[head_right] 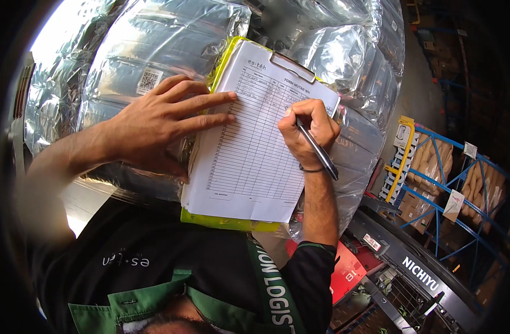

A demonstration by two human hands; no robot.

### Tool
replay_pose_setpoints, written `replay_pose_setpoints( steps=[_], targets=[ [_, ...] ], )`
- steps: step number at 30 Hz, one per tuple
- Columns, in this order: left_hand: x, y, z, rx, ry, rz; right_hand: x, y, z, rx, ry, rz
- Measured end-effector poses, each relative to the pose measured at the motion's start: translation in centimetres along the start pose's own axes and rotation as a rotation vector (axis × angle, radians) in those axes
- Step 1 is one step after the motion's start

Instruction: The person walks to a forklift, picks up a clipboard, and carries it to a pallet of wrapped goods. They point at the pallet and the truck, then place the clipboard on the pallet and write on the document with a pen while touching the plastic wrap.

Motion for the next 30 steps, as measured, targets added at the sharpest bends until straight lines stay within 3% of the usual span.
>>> replay_pose_setpoints(
  steps=[3,9,30],
  targets=[
    [0.2,0.2,0.0,0.02,0.007,0.002,0.5,-0.8,1.7,-0.139,0.138,0.001],
    [0.6,0.1,0.4,0.022,0.053,0.052,1.3,-0.9,0.5,-0.008,-0.016,0.003],
    [0.5,0.3,0.3,0.025,0.057,0.042,1.2,-1.0,0.9,-0.123,0.037,0.045]
  ],
)
Point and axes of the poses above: each hand's wrist, its own x-axis away from the middle knuckle, its own y-axis out of the palm, z = x × y, the point moved 10 cm from there along -x, towards the middle knuckle
